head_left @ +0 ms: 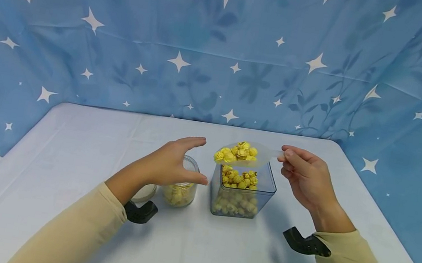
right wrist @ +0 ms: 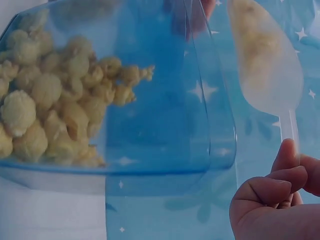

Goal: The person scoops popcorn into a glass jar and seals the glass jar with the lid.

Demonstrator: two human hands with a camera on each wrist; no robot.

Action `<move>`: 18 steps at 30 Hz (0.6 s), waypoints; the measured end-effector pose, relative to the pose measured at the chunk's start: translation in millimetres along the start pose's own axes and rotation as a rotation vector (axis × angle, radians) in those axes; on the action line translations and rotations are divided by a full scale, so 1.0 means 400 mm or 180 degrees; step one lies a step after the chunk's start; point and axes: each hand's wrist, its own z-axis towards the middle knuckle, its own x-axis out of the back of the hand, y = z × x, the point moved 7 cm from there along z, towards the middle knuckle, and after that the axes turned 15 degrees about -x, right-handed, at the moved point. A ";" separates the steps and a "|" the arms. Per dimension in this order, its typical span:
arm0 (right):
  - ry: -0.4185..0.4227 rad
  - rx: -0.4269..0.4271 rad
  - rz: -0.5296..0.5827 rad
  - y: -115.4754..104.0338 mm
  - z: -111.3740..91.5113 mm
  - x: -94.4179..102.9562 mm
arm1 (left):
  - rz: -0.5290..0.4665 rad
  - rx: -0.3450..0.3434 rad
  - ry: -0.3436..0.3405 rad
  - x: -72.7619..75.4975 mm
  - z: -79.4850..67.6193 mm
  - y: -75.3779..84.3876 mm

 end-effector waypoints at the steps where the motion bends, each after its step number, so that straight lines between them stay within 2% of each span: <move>1: -0.0016 -0.0004 -0.0015 -0.001 0.002 -0.008 | 0.0002 0.0022 0.0034 0.005 -0.011 -0.005; 8: -0.0047 -0.0028 -0.0197 -0.001 0.010 -0.057 | -0.0035 0.0076 0.0199 0.021 -0.079 -0.044; 14: 0.0011 -0.0026 -0.0592 -0.001 0.017 -0.093 | -0.0219 0.0285 0.0279 0.011 -0.121 -0.097; 18: 0.0127 -0.0034 -0.0963 -0.003 0.024 -0.115 | -0.0358 0.0407 0.0320 -0.003 -0.137 -0.131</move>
